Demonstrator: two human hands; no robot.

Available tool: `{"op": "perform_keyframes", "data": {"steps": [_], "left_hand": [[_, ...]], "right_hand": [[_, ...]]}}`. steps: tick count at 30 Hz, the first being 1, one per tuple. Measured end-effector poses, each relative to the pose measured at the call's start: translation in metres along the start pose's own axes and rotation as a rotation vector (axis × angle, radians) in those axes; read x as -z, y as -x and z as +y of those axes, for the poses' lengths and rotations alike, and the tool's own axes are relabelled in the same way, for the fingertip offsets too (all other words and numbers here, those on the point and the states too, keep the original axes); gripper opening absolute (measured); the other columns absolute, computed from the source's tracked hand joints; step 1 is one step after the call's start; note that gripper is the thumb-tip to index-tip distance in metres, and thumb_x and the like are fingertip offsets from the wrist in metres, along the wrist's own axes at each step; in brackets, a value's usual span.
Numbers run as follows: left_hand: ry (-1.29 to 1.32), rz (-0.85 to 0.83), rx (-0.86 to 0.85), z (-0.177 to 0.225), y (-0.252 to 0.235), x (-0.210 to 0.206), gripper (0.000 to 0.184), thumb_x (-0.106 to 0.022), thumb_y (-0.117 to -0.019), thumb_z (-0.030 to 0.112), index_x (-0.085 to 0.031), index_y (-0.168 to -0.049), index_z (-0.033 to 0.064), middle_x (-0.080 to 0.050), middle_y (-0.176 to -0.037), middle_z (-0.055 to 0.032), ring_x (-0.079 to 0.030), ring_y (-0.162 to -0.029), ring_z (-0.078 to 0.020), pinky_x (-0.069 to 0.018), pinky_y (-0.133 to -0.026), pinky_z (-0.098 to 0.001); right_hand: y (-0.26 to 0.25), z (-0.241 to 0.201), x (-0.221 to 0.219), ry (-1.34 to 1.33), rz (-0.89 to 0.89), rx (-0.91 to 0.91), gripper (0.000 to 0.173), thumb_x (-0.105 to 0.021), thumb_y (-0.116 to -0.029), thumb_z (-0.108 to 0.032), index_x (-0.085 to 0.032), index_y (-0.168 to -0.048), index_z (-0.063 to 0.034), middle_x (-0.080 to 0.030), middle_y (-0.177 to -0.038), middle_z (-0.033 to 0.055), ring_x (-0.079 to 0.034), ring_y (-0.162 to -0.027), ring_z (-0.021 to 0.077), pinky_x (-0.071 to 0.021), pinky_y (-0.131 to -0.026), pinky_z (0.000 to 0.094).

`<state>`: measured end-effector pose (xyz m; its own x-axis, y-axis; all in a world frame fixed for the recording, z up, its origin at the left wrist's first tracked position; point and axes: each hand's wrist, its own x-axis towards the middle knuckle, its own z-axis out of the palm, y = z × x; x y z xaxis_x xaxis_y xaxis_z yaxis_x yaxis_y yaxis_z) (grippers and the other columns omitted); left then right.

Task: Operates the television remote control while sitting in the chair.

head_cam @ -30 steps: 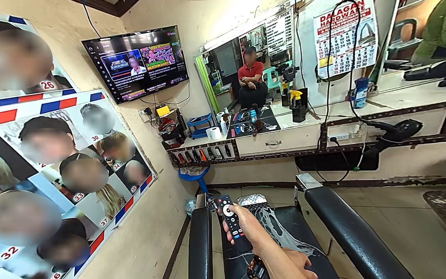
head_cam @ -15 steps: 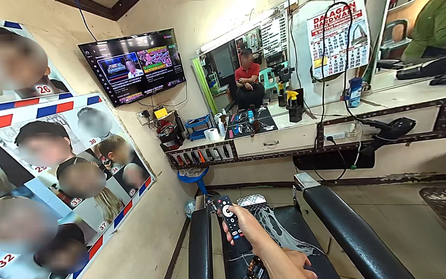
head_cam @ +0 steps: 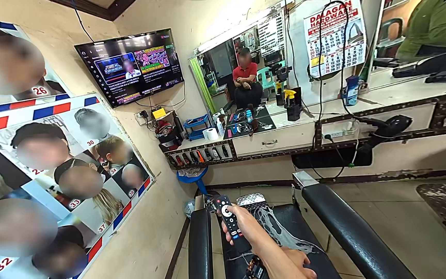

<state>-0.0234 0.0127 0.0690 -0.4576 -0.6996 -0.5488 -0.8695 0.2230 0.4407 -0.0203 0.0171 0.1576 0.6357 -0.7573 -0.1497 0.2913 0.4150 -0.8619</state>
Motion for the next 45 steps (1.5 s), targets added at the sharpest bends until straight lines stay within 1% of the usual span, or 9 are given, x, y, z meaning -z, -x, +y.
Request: {"op": "perform_keyframes", "data": {"steps": [8,16,24,30,39,45], "left_hand": [[-0.004,-0.017,-0.011,0.0010,0.0008,0.0011,0.047,-0.051,-0.1086,0.031,-0.056,-0.144,0.0011,-0.064,-0.134,-0.0253,-0.060,-0.128,-0.0400,-0.0428,-0.110,-0.0581],[-0.016,-0.013,-0.018,0.0011,0.0003,0.0011,0.047,-0.051,-0.1083,0.032,-0.056,-0.143,0.0009,-0.064,-0.134,-0.0257,-0.059,-0.129,-0.0407,-0.0421,-0.111,-0.0584],[0.007,-0.018,-0.004,0.0032,0.0029,0.0031,0.047,-0.051,-0.1086,0.031,-0.056,-0.143,0.0005,-0.064,-0.134,-0.0254,-0.060,-0.129,-0.0401,-0.0425,-0.111,-0.0579],[0.013,-0.024,-0.006,0.0051,0.0053,0.0048,0.047,-0.051,-0.1089,0.031,-0.054,-0.144,-0.0005,-0.063,-0.135,-0.0260,-0.059,-0.130,-0.0394,-0.0416,-0.112,-0.0567],[0.010,-0.025,0.008,0.0066,0.0077,0.0061,0.047,-0.050,-0.1090,0.031,-0.054,-0.145,0.0007,-0.063,-0.135,-0.0254,-0.059,-0.130,-0.0389,-0.0411,-0.112,-0.0563],[0.018,-0.028,0.005,0.0034,0.0027,0.0045,0.047,-0.051,-0.1088,0.030,-0.054,-0.145,0.0001,-0.063,-0.136,-0.0259,-0.058,-0.131,-0.0393,-0.0404,-0.113,-0.0565]], "right_hand": [[0.0018,-0.0014,0.0004,-0.003,-0.003,-0.009,0.046,-0.023,-0.1139,-0.032,-0.056,-0.130,-0.0041,-0.063,-0.072,0.0110,-0.063,-0.053,0.0194,-0.0554,-0.048,0.0305],[-0.0005,0.0003,0.0018,-0.005,-0.011,0.008,0.047,-0.023,-0.1136,-0.034,-0.055,-0.130,-0.0046,-0.063,-0.072,0.0114,-0.064,-0.054,0.0198,-0.0556,-0.048,0.0309],[0.0015,-0.0018,-0.0003,-0.004,-0.001,-0.012,0.046,-0.024,-0.1140,-0.034,-0.056,-0.130,-0.0052,-0.063,-0.071,0.0110,-0.063,-0.053,0.0195,-0.0550,-0.048,0.0304],[0.0002,-0.0003,0.0000,0.008,-0.009,-0.006,0.048,-0.022,-0.1139,-0.034,-0.056,-0.129,-0.0042,-0.063,-0.072,0.0109,-0.063,-0.053,0.0195,-0.0554,-0.048,0.0306],[0.0005,0.0000,-0.0027,-0.007,-0.013,-0.014,0.049,-0.022,-0.1140,-0.034,-0.056,-0.131,-0.0039,-0.063,-0.071,0.0111,-0.063,-0.053,0.0197,-0.0553,-0.048,0.0311],[0.0012,-0.0011,-0.0020,-0.025,-0.009,-0.024,0.049,-0.022,-0.1140,-0.034,-0.056,-0.131,-0.0040,-0.063,-0.070,0.0114,-0.063,-0.052,0.0202,-0.0555,-0.048,0.0315]]}}
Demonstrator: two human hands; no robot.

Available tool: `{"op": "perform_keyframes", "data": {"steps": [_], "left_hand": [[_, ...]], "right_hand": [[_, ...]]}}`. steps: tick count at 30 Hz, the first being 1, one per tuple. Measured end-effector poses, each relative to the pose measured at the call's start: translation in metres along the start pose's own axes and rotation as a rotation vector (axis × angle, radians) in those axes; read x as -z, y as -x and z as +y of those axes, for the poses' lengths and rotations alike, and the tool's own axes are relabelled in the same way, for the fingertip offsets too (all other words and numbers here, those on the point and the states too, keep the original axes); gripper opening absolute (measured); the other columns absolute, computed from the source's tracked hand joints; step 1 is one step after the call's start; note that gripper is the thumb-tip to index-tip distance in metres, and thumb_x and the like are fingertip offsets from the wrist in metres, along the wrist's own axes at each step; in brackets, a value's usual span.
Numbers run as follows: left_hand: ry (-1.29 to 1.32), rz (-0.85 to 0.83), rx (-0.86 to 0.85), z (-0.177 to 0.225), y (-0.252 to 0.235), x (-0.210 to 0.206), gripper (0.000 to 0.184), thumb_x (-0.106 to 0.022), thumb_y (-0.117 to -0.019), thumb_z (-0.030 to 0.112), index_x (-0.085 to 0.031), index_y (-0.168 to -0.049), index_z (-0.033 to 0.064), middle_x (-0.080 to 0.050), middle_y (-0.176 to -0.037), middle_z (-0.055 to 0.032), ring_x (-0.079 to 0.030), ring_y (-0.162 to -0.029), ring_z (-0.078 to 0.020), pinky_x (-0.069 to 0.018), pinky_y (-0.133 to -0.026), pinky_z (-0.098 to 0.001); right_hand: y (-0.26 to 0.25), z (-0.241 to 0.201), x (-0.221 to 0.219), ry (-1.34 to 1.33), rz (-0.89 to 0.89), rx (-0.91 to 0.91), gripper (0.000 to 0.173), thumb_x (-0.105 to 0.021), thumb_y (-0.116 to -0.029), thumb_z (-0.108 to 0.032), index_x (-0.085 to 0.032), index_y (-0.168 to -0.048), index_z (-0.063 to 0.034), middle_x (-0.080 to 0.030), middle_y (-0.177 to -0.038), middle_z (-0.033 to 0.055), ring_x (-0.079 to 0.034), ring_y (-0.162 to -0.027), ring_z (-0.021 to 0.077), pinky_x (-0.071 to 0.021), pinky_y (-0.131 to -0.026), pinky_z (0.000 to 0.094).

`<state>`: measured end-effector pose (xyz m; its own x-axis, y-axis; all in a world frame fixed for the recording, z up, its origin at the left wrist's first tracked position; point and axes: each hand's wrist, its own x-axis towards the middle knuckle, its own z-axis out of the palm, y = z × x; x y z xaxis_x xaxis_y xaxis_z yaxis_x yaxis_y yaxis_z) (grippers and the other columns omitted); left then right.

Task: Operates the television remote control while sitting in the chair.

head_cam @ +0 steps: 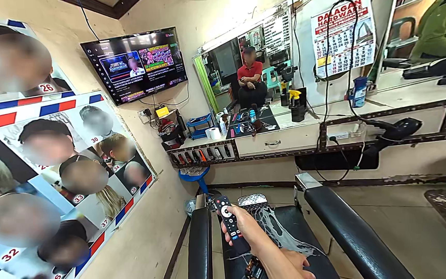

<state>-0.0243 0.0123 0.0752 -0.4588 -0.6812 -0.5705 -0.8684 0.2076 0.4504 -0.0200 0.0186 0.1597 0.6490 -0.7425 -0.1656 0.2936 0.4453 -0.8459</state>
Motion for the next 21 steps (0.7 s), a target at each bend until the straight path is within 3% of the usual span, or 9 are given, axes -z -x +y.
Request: {"op": "perform_keyframes", "data": {"steps": [21], "left_hand": [[-0.003,0.012,-0.021,-0.0065,-0.0065,-0.0063,0.047,-0.051,-0.1084,0.033,-0.057,-0.143,0.0015,-0.064,-0.134,-0.0243,-0.060,-0.129,-0.0383,-0.0421,-0.111,-0.0571]], "right_hand": [[-0.0011,0.0007,0.0021,0.031,-0.007,0.021,0.048,-0.024,-0.1137,-0.035,-0.056,-0.131,-0.0043,-0.064,-0.071,0.0114,-0.064,-0.053,0.0204,-0.0559,-0.049,0.0319]]}}
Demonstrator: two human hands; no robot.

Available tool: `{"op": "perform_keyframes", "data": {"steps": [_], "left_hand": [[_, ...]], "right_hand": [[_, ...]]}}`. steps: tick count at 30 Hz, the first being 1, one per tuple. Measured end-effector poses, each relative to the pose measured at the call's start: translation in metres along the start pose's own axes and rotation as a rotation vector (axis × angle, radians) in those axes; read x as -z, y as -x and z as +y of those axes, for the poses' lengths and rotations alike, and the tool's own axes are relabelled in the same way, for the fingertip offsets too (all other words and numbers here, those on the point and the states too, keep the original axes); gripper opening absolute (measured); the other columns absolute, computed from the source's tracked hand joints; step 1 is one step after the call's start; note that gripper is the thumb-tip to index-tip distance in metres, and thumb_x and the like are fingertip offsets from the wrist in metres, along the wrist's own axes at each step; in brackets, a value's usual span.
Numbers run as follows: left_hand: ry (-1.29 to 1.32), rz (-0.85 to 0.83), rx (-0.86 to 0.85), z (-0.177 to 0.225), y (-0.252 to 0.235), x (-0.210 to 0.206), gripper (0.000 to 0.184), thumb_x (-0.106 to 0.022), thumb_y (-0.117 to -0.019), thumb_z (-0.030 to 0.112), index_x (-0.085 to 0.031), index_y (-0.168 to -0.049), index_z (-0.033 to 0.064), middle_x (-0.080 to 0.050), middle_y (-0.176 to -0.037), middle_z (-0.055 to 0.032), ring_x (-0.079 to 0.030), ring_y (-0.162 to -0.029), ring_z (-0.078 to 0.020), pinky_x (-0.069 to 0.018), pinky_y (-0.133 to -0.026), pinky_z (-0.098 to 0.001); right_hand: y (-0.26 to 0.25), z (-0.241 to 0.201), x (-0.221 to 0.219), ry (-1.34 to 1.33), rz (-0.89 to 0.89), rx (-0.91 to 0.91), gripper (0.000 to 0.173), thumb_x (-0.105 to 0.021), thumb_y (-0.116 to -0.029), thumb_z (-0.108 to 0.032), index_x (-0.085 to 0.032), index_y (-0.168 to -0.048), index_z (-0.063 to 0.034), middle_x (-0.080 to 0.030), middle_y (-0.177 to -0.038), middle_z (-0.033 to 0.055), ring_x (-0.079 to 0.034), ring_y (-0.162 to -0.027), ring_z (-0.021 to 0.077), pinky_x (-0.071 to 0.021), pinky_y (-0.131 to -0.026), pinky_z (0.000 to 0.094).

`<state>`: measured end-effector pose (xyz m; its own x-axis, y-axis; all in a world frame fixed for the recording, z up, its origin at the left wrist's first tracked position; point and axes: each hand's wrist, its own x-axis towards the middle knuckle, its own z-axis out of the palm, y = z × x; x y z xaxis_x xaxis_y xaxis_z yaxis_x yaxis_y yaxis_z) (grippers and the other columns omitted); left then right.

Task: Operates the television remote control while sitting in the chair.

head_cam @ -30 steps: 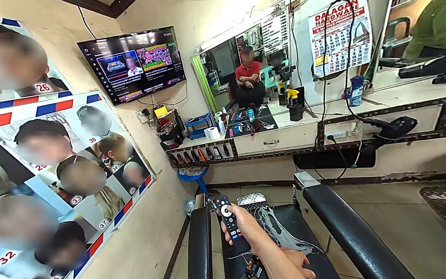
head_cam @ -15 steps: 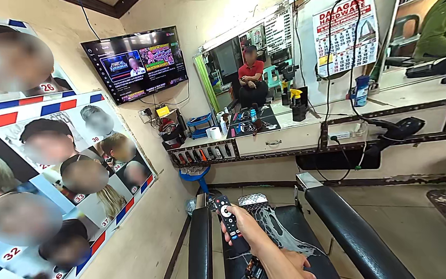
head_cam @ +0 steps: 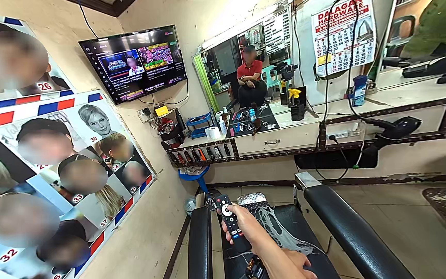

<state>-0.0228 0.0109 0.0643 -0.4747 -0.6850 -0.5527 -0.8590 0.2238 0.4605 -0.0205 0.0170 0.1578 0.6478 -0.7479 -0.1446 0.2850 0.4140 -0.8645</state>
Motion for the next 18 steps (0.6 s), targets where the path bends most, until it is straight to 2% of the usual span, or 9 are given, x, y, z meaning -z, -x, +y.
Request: {"op": "perform_keyframes", "data": {"steps": [6,9,18], "left_hand": [[-0.006,0.001,0.005,0.002,0.003,0.001,0.047,-0.051,-0.1086,0.033,-0.056,-0.143,0.0023,-0.065,-0.133,-0.0238,-0.060,-0.128,-0.0382,-0.0429,-0.111,-0.0570],[-0.012,0.038,-0.028,-0.008,-0.004,-0.005,0.046,-0.051,-0.1077,0.034,-0.059,-0.141,0.0025,-0.067,-0.129,-0.0232,-0.063,-0.124,-0.0379,-0.0456,-0.107,-0.0577],[0.004,0.003,0.008,0.005,0.005,0.002,0.047,-0.051,-0.1083,0.033,-0.056,-0.143,0.0021,-0.064,-0.134,-0.0242,-0.060,-0.129,-0.0385,-0.0423,-0.111,-0.0571]], "right_hand": [[0.002,-0.001,0.000,0.037,0.011,0.025,0.046,-0.024,-0.1138,-0.033,-0.057,-0.129,-0.0038,-0.063,-0.072,0.0111,-0.064,-0.054,0.0200,-0.0561,-0.049,0.0320],[0.001,-0.001,0.000,0.033,0.017,0.019,0.047,-0.023,-0.1139,-0.033,-0.056,-0.129,-0.0041,-0.064,-0.072,0.0109,-0.064,-0.055,0.0201,-0.0561,-0.049,0.0319],[0.001,-0.001,-0.002,0.030,0.021,0.000,0.044,-0.025,-0.1139,-0.033,-0.054,-0.130,-0.0049,-0.063,-0.072,0.0115,-0.064,-0.054,0.0205,-0.0560,-0.048,0.0319]]}}
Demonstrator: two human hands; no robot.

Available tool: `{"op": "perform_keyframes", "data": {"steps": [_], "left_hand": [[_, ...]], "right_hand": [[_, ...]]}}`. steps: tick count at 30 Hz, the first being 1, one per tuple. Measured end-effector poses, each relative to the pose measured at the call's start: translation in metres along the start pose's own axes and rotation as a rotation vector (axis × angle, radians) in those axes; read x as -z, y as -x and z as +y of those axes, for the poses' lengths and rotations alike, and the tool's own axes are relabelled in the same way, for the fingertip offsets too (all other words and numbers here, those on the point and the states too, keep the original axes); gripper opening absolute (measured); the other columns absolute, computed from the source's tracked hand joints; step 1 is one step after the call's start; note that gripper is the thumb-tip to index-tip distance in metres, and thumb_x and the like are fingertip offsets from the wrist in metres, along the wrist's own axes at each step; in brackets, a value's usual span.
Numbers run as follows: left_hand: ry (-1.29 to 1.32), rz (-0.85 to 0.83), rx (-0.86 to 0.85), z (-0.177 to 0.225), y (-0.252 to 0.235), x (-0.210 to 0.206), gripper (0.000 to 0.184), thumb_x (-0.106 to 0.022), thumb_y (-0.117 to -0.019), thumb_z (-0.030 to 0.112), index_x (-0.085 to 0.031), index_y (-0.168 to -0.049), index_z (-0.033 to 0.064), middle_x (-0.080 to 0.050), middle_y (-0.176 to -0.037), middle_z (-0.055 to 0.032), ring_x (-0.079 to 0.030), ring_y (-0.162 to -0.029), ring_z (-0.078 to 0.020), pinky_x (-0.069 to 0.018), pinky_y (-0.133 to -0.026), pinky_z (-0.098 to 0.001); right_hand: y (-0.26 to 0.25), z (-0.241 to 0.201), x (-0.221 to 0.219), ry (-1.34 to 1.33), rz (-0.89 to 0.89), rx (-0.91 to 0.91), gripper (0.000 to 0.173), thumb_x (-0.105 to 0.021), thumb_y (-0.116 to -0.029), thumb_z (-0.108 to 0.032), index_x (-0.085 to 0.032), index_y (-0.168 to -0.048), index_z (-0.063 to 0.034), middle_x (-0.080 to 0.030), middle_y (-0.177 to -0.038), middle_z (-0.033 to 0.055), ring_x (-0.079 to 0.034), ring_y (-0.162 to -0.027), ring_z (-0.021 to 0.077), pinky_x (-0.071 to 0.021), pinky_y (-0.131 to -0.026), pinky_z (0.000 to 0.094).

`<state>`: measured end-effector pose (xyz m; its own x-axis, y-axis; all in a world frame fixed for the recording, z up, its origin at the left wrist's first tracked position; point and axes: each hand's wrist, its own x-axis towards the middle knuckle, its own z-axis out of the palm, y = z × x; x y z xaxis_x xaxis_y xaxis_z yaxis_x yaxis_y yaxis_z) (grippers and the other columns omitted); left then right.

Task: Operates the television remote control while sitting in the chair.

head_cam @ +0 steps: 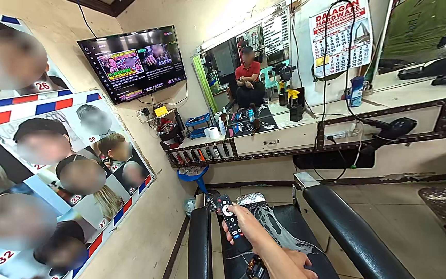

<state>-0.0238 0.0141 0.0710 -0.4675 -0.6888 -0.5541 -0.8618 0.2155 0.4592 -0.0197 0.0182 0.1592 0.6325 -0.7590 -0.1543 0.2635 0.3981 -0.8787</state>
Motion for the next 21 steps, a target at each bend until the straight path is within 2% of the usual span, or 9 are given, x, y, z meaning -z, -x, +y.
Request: {"op": "perform_keyframes", "data": {"steps": [7,10,17,21], "left_hand": [[-0.008,0.007,-0.001,0.0030,0.0029,0.0012,0.046,-0.051,-0.1087,0.031,-0.056,-0.143,0.0007,-0.064,-0.134,-0.0249,-0.060,-0.129,-0.0386,-0.0422,-0.111,-0.0566],[-0.008,0.003,-0.005,0.0023,0.0031,0.0015,0.047,-0.051,-0.1088,0.031,-0.055,-0.144,0.0004,-0.064,-0.135,-0.0253,-0.060,-0.129,-0.0387,-0.0421,-0.112,-0.0562],[0.011,0.008,0.000,0.0023,0.0024,0.0008,0.046,-0.052,-0.1084,0.030,-0.056,-0.143,0.0000,-0.064,-0.134,-0.0257,-0.059,-0.130,-0.0393,-0.0415,-0.112,-0.0562],[0.008,0.007,0.003,0.0026,0.0021,0.0005,0.047,-0.051,-0.1086,0.031,-0.056,-0.143,0.0005,-0.064,-0.134,-0.0254,-0.059,-0.130,-0.0390,-0.0414,-0.112,-0.0560]], "right_hand": [[0.0016,-0.0010,-0.0011,0.026,0.002,0.000,0.042,-0.026,-0.1139,-0.031,-0.055,-0.128,-0.0037,-0.064,-0.072,0.0104,-0.065,-0.055,0.0191,-0.0569,-0.051,0.0309],[0.0001,0.0005,-0.0003,0.037,-0.006,0.023,0.040,-0.031,-0.1136,-0.030,-0.058,-0.125,-0.0026,-0.065,-0.072,0.0095,-0.066,-0.057,0.0172,-0.0575,-0.054,0.0292],[-0.0032,0.0044,0.0003,0.060,-0.022,0.062,0.037,-0.042,-0.1120,-0.031,-0.060,-0.120,-0.0005,-0.066,-0.070,0.0102,-0.066,-0.054,0.0170,-0.0580,-0.052,0.0286],[-0.0022,0.0034,-0.0006,0.060,-0.026,0.036,0.037,-0.040,-0.1127,-0.031,-0.060,-0.118,0.0002,-0.068,-0.072,0.0111,-0.067,-0.056,0.0182,-0.0587,-0.053,0.0295]]}}
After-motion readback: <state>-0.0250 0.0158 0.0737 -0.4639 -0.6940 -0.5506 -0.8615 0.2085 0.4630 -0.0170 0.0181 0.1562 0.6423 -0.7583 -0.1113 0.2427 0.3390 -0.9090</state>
